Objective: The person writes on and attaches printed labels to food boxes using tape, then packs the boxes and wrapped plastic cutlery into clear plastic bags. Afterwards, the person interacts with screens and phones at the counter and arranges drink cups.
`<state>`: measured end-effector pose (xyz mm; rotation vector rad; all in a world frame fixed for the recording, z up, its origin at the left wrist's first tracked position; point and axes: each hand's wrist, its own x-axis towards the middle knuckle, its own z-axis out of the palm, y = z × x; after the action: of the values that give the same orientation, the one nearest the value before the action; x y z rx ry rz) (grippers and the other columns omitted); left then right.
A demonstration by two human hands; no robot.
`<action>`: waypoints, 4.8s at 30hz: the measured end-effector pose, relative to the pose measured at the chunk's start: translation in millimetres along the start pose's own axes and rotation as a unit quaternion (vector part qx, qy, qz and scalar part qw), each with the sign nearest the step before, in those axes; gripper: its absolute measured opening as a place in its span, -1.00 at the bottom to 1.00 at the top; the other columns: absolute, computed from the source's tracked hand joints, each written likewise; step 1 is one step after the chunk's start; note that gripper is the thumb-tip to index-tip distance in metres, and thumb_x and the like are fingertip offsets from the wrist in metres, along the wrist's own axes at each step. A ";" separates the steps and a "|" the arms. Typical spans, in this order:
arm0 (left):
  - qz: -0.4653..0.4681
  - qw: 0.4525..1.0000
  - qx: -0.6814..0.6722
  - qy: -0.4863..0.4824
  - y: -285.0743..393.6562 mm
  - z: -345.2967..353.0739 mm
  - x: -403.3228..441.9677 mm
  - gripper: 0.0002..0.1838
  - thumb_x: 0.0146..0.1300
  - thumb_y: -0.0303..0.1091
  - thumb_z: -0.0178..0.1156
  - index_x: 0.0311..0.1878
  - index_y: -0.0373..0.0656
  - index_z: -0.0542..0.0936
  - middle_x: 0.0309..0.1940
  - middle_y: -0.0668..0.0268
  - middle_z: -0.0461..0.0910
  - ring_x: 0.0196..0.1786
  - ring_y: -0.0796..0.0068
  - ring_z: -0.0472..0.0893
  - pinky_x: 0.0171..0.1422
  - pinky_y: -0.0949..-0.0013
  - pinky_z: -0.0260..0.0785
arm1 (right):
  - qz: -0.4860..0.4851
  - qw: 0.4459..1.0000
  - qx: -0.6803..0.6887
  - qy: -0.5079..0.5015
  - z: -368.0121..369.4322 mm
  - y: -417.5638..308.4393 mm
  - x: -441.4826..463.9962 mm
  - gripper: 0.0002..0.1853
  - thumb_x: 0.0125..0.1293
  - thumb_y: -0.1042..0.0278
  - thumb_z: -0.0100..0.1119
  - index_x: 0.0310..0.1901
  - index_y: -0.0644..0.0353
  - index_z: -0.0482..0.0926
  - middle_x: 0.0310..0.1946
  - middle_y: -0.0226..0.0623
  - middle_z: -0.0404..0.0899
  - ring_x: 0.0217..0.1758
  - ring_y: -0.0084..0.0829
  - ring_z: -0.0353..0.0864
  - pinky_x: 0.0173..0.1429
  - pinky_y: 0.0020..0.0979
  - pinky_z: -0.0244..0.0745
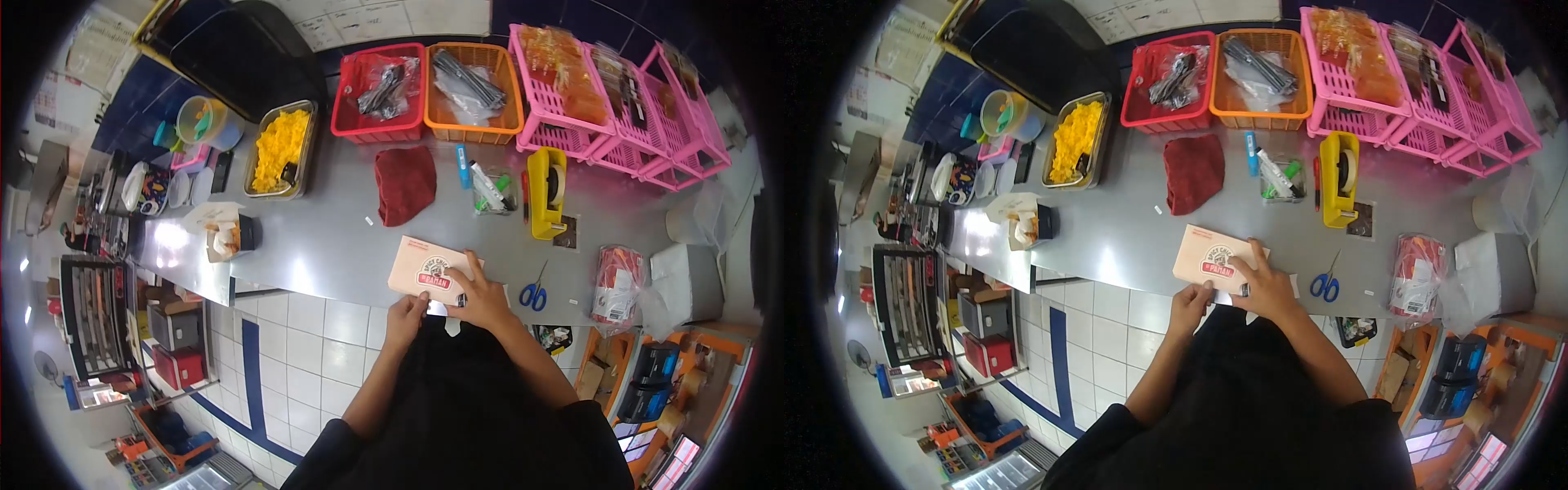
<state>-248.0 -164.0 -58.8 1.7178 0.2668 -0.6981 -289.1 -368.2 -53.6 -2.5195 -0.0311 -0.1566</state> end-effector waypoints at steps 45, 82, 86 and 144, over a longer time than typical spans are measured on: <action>0.351 0.905 0.235 -0.037 95.9 61.7 85.5 -0.51 0.12 -0.49 0.38 0.14 -0.23 0.50 -0.37 0.08 0.70 -0.34 0.16 0.72 -0.18 0.21 0.56 | 0.210 0.972 0.047 0.099 -39.6 -9.7 12.4 -0.42 0.23 0.19 0.39 0.28 -0.05 0.46 0.12 -0.02 0.54 0.14 -0.21 0.62 0.08 -0.25 0.56; 0.319 0.939 0.115 -0.052 68.9 272.9 56.1 -0.77 0.28 -0.35 0.26 -0.49 -0.21 0.68 -0.28 0.15 0.70 0.09 0.10 0.60 0.20 0.13 0.41 | 0.053 0.981 0.143 0.122 4.1 61.1 3.1 -0.09 0.11 0.01 0.36 0.50 -0.11 0.20 0.15 0.19 0.40 0.19 0.17 0.41 0.33 0.03 0.29; 0.313 0.884 0.348 0.017 78.3 262.2 52.1 -0.82 0.18 -0.36 0.21 -0.31 -0.24 0.72 -0.15 -0.08 0.69 0.00 -0.09 0.65 0.14 0.07 0.48 | 0.112 0.970 0.208 0.059 -3.6 59.5 17.6 0.01 0.03 0.03 0.43 0.52 0.00 0.14 0.18 0.19 0.38 0.21 0.17 0.39 0.36 0.04 0.26; -0.036 0.947 -0.217 -0.234 91.4 262.5 67.1 -0.69 0.42 -0.25 0.22 0.12 -0.19 0.56 0.19 0.26 0.45 0.19 0.21 0.50 0.28 0.13 0.39 | 0.046 0.975 0.168 0.141 9.5 66.6 -4.7 -0.38 0.22 -0.11 0.28 0.33 -0.20 0.48 0.47 0.36 -0.04 0.52 0.31 0.04 0.53 0.08 0.02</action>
<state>-227.5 -449.2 -54.8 1.0902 0.1358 -0.9963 -288.9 -416.9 -100.2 -2.1370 0.1601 -0.4325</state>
